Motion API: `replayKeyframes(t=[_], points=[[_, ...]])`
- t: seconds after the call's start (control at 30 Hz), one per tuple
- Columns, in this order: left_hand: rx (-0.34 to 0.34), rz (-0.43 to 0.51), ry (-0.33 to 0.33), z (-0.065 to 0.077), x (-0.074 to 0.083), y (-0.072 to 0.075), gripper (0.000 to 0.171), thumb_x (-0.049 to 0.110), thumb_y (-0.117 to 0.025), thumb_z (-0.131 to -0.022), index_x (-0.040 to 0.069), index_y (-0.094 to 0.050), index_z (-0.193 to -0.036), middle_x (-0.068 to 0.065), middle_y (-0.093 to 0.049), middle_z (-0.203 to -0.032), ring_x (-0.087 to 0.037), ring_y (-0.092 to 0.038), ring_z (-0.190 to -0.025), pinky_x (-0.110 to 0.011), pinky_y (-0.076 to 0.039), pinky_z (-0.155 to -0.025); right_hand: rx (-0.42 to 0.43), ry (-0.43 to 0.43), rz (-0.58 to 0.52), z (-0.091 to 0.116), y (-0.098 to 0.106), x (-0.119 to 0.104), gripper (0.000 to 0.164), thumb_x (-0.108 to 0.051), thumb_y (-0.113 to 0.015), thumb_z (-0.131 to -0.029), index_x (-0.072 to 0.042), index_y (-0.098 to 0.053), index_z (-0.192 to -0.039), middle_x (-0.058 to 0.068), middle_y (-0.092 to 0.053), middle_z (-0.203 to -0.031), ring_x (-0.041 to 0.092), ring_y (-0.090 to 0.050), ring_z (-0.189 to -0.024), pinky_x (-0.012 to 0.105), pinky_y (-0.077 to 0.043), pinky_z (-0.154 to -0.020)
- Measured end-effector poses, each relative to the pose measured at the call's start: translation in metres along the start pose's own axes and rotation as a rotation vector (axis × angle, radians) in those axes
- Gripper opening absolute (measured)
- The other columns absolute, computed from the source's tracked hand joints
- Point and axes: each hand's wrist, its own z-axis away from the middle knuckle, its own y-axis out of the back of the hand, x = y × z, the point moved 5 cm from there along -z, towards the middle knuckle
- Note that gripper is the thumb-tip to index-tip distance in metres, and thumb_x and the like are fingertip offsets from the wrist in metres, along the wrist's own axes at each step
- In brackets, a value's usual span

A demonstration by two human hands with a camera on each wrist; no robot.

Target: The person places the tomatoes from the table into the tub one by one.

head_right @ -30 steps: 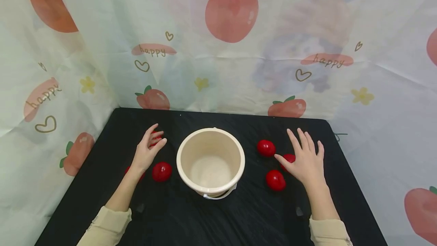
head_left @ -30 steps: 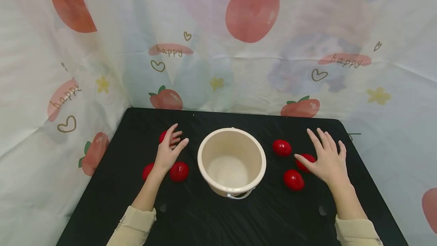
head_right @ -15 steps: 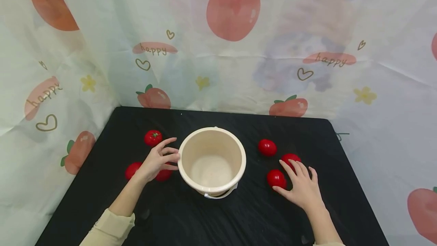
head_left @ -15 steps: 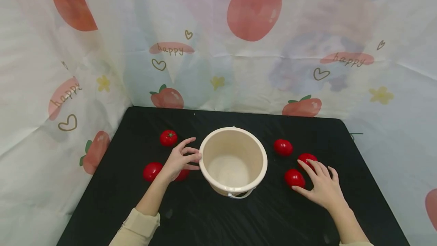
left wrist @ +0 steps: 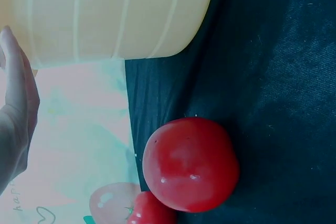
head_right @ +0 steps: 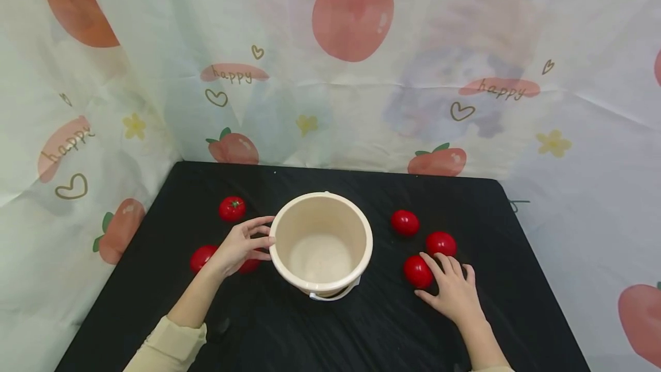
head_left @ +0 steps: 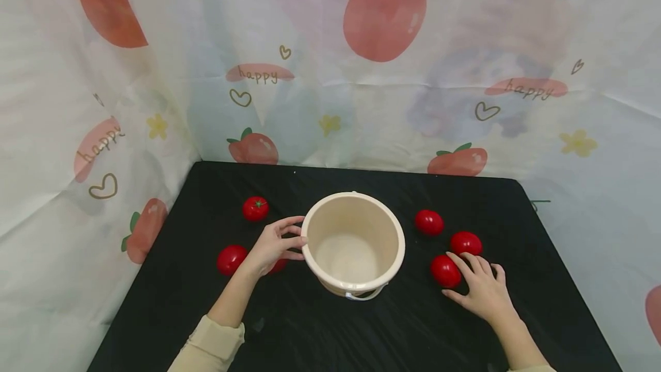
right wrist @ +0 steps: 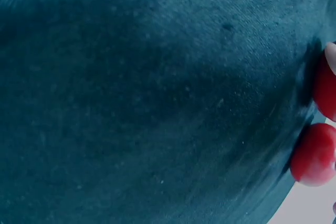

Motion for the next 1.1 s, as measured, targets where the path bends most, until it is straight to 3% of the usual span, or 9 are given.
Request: replayKeyframes(t=[0.2, 0.57, 0.8, 0.9, 1.0, 1.03, 1.1], points=[[-0.013, 0.014, 0.003, 0.000, 0.000, 0.000, 0.052, 0.000, -0.063, -0.083, 0.002, -0.044, -0.131, -0.010, -0.057, -0.093, -0.018, -0.065, -0.073, -0.042, -0.055, -0.066, 0.009, 0.018, -0.007, -0.003, -0.003, -0.002, 0.080, -0.035, -0.082, -0.058, -0.015, -0.044, -0.125, 0.017, -0.043, -0.119, 0.038, -0.036, -0.109, 0.061, -0.023, -0.085], [-0.013, 0.017, 0.015, -0.001, -0.003, 0.002, 0.052, 0.001, -0.063, -0.083, 0.003, -0.044, -0.132, -0.011, -0.057, -0.093, -0.018, -0.065, -0.072, -0.042, -0.055, -0.066, 0.061, 0.079, 0.065, -0.019, -0.002, -0.007, 0.073, -0.043, -0.078, -0.058, -0.009, -0.050, -0.117, 0.016, -0.050, -0.115, 0.035, -0.043, -0.106, 0.058, -0.030, -0.084], [-0.011, 0.021, 0.014, -0.001, -0.002, 0.001, 0.051, 0.000, -0.063, -0.083, 0.003, -0.044, -0.131, -0.011, -0.057, -0.092, -0.018, -0.065, -0.071, -0.042, -0.055, -0.066, 0.177, 0.161, 0.045, -0.054, 0.046, -0.027, 0.073, -0.046, -0.073, -0.060, -0.007, -0.050, -0.116, 0.017, -0.050, -0.114, 0.035, -0.043, -0.104, 0.056, -0.029, -0.083], [-0.007, 0.023, 0.019, -0.001, -0.002, 0.001, 0.052, 0.000, -0.063, -0.083, 0.003, -0.045, -0.131, -0.011, -0.057, -0.093, -0.019, -0.065, -0.071, -0.042, -0.055, -0.066, 0.251, 0.219, 0.029, -0.072, 0.074, -0.040, 0.074, -0.066, -0.055, -0.072, -0.007, -0.049, -0.117, 0.017, -0.049, -0.115, 0.036, -0.042, -0.104, 0.057, -0.029, -0.083], [-0.004, 0.020, 0.021, -0.001, -0.002, 0.001, 0.052, 0.001, -0.064, -0.083, 0.003, -0.045, -0.131, -0.011, -0.057, -0.093, -0.019, -0.065, -0.071, -0.042, -0.055, -0.066, 0.310, 0.282, 0.015, -0.088, 0.097, -0.057, 0.082, -0.075, -0.029, -0.078, -0.006, -0.049, -0.118, 0.017, -0.049, -0.115, 0.036, -0.043, -0.104, 0.057, -0.029, -0.083], [-0.003, 0.018, 0.022, -0.001, -0.002, 0.001, 0.052, 0.001, -0.064, -0.083, 0.003, -0.045, -0.131, -0.012, -0.057, -0.093, -0.019, -0.065, -0.071, -0.042, -0.055, -0.065, 0.320, 0.302, 0.014, -0.093, 0.103, -0.062, 0.081, -0.073, -0.032, -0.078, -0.006, -0.049, -0.119, 0.017, -0.049, -0.116, 0.036, -0.043, -0.105, 0.057, -0.029, -0.083], [0.000, 0.017, 0.023, -0.002, -0.002, 0.001, 0.051, 0.001, -0.064, -0.083, 0.003, -0.045, -0.131, -0.012, -0.057, -0.093, -0.019, -0.065, -0.071, -0.042, -0.055, -0.065, 0.328, 0.342, 0.010, -0.101, 0.112, -0.075, 0.074, -0.066, -0.049, -0.076, -0.006, -0.049, -0.120, 0.017, -0.049, -0.116, 0.036, -0.043, -0.105, 0.056, -0.029, -0.083]])
